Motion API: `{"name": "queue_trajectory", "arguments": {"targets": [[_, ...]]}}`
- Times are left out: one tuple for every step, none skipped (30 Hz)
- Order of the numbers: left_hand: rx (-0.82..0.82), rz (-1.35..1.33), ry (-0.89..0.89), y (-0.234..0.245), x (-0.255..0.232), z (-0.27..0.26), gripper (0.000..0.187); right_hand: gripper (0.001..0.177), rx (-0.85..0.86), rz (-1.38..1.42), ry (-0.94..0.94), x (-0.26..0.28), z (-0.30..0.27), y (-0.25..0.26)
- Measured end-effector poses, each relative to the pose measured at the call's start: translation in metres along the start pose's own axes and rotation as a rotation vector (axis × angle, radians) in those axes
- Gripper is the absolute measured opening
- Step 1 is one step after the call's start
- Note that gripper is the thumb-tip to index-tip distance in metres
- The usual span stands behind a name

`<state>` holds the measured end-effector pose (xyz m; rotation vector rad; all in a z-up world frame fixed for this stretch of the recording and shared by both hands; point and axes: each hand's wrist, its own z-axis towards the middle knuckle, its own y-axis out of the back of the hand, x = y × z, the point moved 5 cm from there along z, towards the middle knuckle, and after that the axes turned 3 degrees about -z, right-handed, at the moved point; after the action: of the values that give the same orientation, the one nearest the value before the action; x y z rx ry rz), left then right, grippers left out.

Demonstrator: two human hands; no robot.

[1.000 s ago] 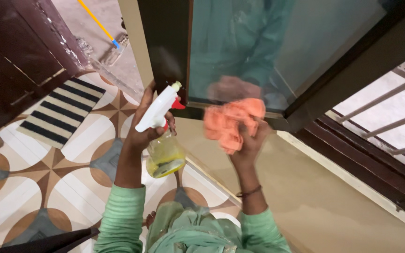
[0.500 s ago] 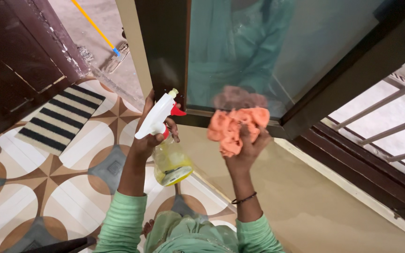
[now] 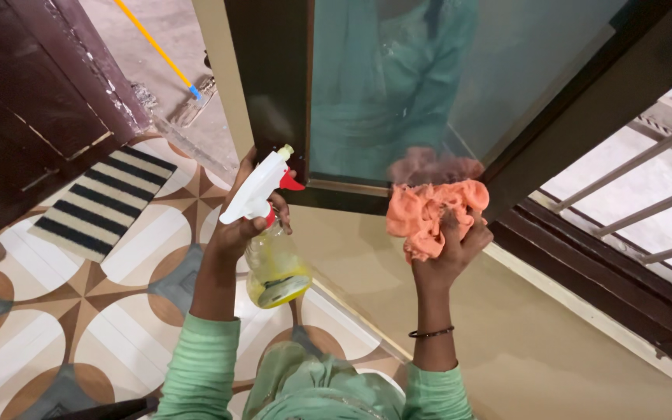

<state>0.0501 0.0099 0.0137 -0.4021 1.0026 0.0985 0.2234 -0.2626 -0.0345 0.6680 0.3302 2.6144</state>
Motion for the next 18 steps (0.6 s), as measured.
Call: {"name": "queue_trajectory", "arguments": {"targets": [[-0.002,-0.008,-0.002,0.000,0.001,-0.001,0.145,0.050,-0.008,-0.075,0.018,0.001,0.002,0.003],[-0.003,-0.016,-0.004,-0.001,0.001,-0.003,0.146,0.052,-0.012,-0.069,0.017,0.004,0.000,0.003],[0.005,-0.025,-0.016,-0.002,0.001,0.002,0.146,0.053,-0.030,-0.066,0.020,0.007,-0.001,-0.001],[0.017,-0.028,-0.024,-0.003,0.000,0.005,0.146,0.055,-0.048,-0.062,0.023,0.011,-0.003,-0.006],[0.021,-0.031,-0.028,-0.004,0.000,0.005,0.146,0.052,-0.035,-0.010,-0.033,0.013,-0.007,-0.017],[0.025,-0.033,-0.032,-0.004,0.000,0.004,0.147,0.050,-0.021,0.042,-0.088,0.019,-0.011,-0.030],[0.012,-0.025,-0.028,-0.003,0.000,0.003,0.147,0.047,-0.005,0.100,-0.148,0.027,-0.015,-0.041],[-0.002,-0.017,-0.024,-0.003,0.000,0.001,0.147,0.050,0.033,0.104,-0.068,0.043,-0.016,-0.048],[-0.014,-0.009,-0.018,-0.003,-0.001,0.001,0.147,0.052,0.068,0.108,0.012,0.061,-0.014,-0.053],[-0.017,-0.014,-0.015,-0.002,-0.001,0.000,0.146,0.055,0.103,0.112,0.092,0.078,-0.010,-0.056],[-0.020,-0.022,-0.010,-0.002,0.000,-0.001,0.145,0.057,0.137,0.121,0.154,0.093,-0.008,-0.056],[-0.023,-0.029,-0.004,-0.001,0.001,-0.003,0.144,0.059,0.171,0.130,0.215,0.107,-0.007,-0.056],[-0.022,0.024,-0.025,0.000,0.001,-0.003,0.143,0.061,0.205,0.135,0.281,0.114,-0.005,-0.055],[-0.021,0.077,-0.047,0.004,-0.001,-0.003,0.143,0.062,0.241,0.121,0.279,0.112,-0.004,-0.054],[-0.019,0.129,-0.065,0.004,-0.001,-0.004,0.142,0.064,0.278,0.105,0.275,0.108,-0.005,-0.053],[-0.022,0.085,-0.040,0.002,0.002,-0.004,0.144,0.065,0.314,0.088,0.271,0.101,-0.008,-0.054],[-0.023,0.045,-0.016,0.002,0.002,-0.003,0.145,0.061,0.261,0.090,0.266,0.091,-0.010,-0.050],[-0.024,0.004,0.008,0.001,0.002,-0.002,0.147,0.057,0.207,0.092,0.261,0.074,-0.009,-0.043]]}}
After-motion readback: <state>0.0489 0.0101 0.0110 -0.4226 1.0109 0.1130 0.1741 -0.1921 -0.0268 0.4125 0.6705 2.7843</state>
